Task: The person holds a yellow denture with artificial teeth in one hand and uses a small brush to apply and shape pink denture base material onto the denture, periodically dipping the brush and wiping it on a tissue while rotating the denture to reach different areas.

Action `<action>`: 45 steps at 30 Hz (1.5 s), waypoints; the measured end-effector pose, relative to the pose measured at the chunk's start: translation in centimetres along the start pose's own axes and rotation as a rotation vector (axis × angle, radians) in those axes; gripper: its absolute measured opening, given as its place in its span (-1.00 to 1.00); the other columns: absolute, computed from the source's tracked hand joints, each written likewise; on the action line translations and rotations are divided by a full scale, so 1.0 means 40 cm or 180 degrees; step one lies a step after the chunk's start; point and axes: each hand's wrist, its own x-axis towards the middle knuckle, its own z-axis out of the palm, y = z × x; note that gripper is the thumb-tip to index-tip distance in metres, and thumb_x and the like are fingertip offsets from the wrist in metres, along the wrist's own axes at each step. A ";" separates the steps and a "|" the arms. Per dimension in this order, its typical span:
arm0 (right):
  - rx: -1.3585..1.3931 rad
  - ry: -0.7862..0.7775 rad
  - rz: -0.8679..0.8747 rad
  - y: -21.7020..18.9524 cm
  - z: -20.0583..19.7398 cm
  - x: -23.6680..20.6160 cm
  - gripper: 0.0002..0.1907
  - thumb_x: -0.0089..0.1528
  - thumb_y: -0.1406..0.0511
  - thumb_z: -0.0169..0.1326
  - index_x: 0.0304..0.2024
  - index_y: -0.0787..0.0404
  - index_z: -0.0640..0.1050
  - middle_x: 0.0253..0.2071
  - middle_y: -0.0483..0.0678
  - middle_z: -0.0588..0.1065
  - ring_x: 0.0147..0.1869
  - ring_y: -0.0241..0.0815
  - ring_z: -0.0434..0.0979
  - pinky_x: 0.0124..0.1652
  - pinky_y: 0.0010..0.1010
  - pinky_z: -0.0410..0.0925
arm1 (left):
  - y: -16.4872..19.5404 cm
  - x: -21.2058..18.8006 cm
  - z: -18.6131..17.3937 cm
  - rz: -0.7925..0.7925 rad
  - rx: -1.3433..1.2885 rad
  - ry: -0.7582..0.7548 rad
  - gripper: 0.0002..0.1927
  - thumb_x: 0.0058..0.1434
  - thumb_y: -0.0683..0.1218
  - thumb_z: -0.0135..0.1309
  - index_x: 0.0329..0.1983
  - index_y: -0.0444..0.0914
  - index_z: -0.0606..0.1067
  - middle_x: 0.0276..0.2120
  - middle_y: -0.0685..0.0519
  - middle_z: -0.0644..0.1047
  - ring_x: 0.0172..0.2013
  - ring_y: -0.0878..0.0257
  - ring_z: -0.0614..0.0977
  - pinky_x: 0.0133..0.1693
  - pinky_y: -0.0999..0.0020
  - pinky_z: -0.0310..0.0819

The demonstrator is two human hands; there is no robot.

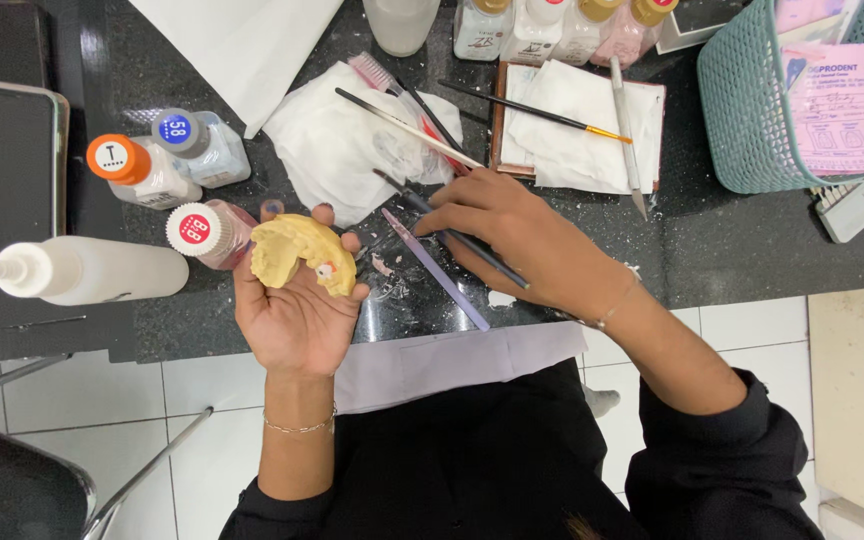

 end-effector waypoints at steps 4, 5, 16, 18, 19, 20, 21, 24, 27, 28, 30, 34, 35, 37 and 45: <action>-0.0068 0.0356 0.0601 -0.053 0.018 -0.054 -0.69 0.27 0.49 0.14 0.07 0.25 0.53 -0.06 0.09 0.47 0.06 0.13 0.52 0.03 -0.17 0.43 | -0.003 -0.002 0.004 -0.0014 0.0026 -0.0056 -0.63 0.61 0.11 -0.26 0.34 -0.09 0.32 0.27 -0.23 0.40 0.21 -0.23 0.50 0.05 -0.23 0.61; -0.0074 0.0430 0.0647 -0.067 0.033 -0.065 -0.71 0.25 0.46 0.17 0.02 0.26 0.51 -0.09 0.09 0.45 0.02 0.13 0.52 -0.02 -0.17 0.43 | -0.004 0.000 0.006 -0.0025 0.0075 -0.0057 -0.64 0.62 0.11 -0.26 0.34 -0.09 0.32 0.28 -0.22 0.41 0.22 -0.22 0.50 0.06 -0.23 0.61; -0.0408 0.0335 0.0727 -0.099 0.124 -0.080 -0.69 0.13 0.52 0.19 -0.09 0.36 0.44 -0.08 0.14 0.38 0.02 0.18 0.43 -0.02 -0.13 0.40 | -0.010 0.000 0.013 0.0086 -0.0131 -0.0022 -0.59 0.59 0.11 -0.27 0.40 -0.08 0.31 0.29 -0.21 0.40 0.27 -0.26 0.47 0.03 -0.24 0.61; -0.0309 0.0452 0.0685 -0.110 0.107 -0.086 -0.72 0.12 0.52 0.19 -0.14 0.35 0.45 -0.07 0.14 0.42 0.02 0.16 0.46 -0.04 -0.15 0.41 | -0.011 0.007 0.011 0.0084 -0.0081 -0.0138 -0.59 0.60 0.11 -0.28 0.40 -0.08 0.30 0.29 -0.21 0.40 0.27 -0.26 0.47 0.02 -0.24 0.61; -0.0232 0.0481 0.0674 -0.119 0.101 -0.094 -0.73 0.12 0.52 0.19 -0.16 0.35 0.45 -0.07 0.14 0.44 0.03 0.15 0.47 -0.04 -0.16 0.41 | -0.012 0.007 0.010 0.0080 -0.0096 -0.0180 -0.60 0.60 0.11 -0.27 0.40 -0.08 0.29 0.30 -0.21 0.40 0.26 -0.26 0.48 0.02 -0.24 0.61; -0.0181 0.0497 0.0572 -0.130 0.095 -0.106 -0.73 0.09 0.52 0.20 -0.18 0.34 0.45 -0.06 0.15 0.45 0.04 0.16 0.48 -0.04 -0.16 0.42 | -0.013 0.004 0.009 0.0079 -0.0117 -0.0189 -0.60 0.60 0.11 -0.27 0.40 -0.08 0.28 0.32 -0.21 0.40 0.25 -0.26 0.48 0.01 -0.24 0.62; -0.0110 0.0499 0.0494 -0.144 0.092 -0.124 -0.73 0.07 0.52 0.20 -0.20 0.33 0.45 -0.06 0.16 0.45 0.05 0.16 0.48 -0.03 -0.16 0.43 | -0.013 0.001 0.008 0.0096 -0.0069 -0.0193 -0.62 0.61 0.11 -0.27 0.39 -0.08 0.28 0.30 -0.21 0.40 0.24 -0.25 0.48 0.02 -0.24 0.62; -0.0085 0.0379 0.0358 -0.156 0.111 -0.162 -0.70 0.02 0.53 0.22 -0.20 0.35 0.49 -0.02 0.18 0.49 0.05 0.17 0.51 -0.05 -0.19 0.45 | -0.012 -0.006 0.004 0.0084 0.0003 -0.0174 -0.65 0.63 0.11 -0.27 0.35 -0.08 0.27 0.27 -0.20 0.39 0.21 -0.22 0.49 0.02 -0.24 0.62; -0.0192 0.0519 0.0237 -0.132 0.144 -0.181 -0.70 0.03 0.53 0.27 -0.21 0.34 0.50 -0.03 0.14 0.51 0.04 0.13 0.52 -0.06 -0.22 0.45 | -0.012 0.000 0.000 0.0014 -0.0071 -0.0222 -0.65 0.62 0.11 -0.28 0.36 -0.07 0.27 0.28 -0.19 0.39 0.22 -0.23 0.48 0.02 -0.24 0.62; -0.0213 0.0611 0.0200 -0.124 0.155 -0.185 -0.71 0.04 0.53 0.28 -0.22 0.33 0.49 -0.04 0.12 0.52 0.03 0.10 0.52 -0.06 -0.24 0.45 | -0.011 0.002 0.001 0.0014 -0.0112 -0.0223 -0.62 0.60 0.11 -0.28 0.38 -0.07 0.26 0.30 -0.20 0.39 0.23 -0.24 0.48 0.01 -0.23 0.62; -0.0246 0.0663 0.0210 -0.112 0.169 -0.192 -0.70 0.01 0.54 0.28 -0.25 0.33 0.50 -0.05 0.12 0.54 0.00 0.08 0.51 -0.07 -0.24 0.45 | -0.009 0.004 0.003 0.0034 -0.0105 -0.0210 -0.61 0.60 0.12 -0.29 0.39 -0.07 0.26 0.31 -0.19 0.38 0.23 -0.24 0.48 -0.01 -0.20 0.62; -0.0267 0.0877 0.0221 -0.109 0.180 -0.204 -0.71 0.02 0.57 0.28 -0.26 0.32 0.49 -0.07 0.09 0.53 -0.05 0.04 0.50 -0.12 -0.27 0.44 | -0.009 -0.002 0.006 0.0024 -0.0053 -0.0129 -0.62 0.62 0.11 -0.30 0.40 -0.06 0.26 0.32 -0.18 0.36 0.24 -0.23 0.48 0.01 -0.21 0.62; -0.0255 0.0854 0.0245 -0.110 0.181 -0.205 -0.71 0.01 0.57 0.28 -0.26 0.33 0.50 -0.07 0.10 0.54 -0.06 0.03 0.49 -0.13 -0.29 0.44 | -0.009 -0.004 0.006 0.0030 -0.0068 -0.0105 -0.60 0.60 0.11 -0.30 0.42 -0.05 0.26 0.33 -0.18 0.36 0.25 -0.25 0.48 0.02 -0.24 0.62; -0.0192 0.0768 0.0314 -0.110 0.181 -0.206 -0.70 -0.01 0.58 0.27 -0.26 0.34 0.51 -0.05 0.12 0.54 -0.09 0.02 0.49 -0.15 -0.32 0.44 | -0.008 -0.008 0.006 0.0040 -0.0036 -0.0168 -0.63 0.62 0.12 -0.30 0.37 -0.06 0.26 0.29 -0.18 0.37 0.22 -0.23 0.48 0.02 -0.22 0.63; -0.0197 0.0828 0.0266 -0.115 0.175 -0.199 -0.70 -0.03 0.59 0.25 -0.29 0.33 0.50 -0.05 0.14 0.55 -0.11 0.00 0.49 -0.18 -0.31 0.43 | -0.009 -0.002 0.014 -0.0035 0.0014 -0.0138 -0.65 0.62 0.12 -0.29 0.34 -0.08 0.26 0.26 -0.20 0.38 0.20 -0.23 0.49 0.01 -0.24 0.63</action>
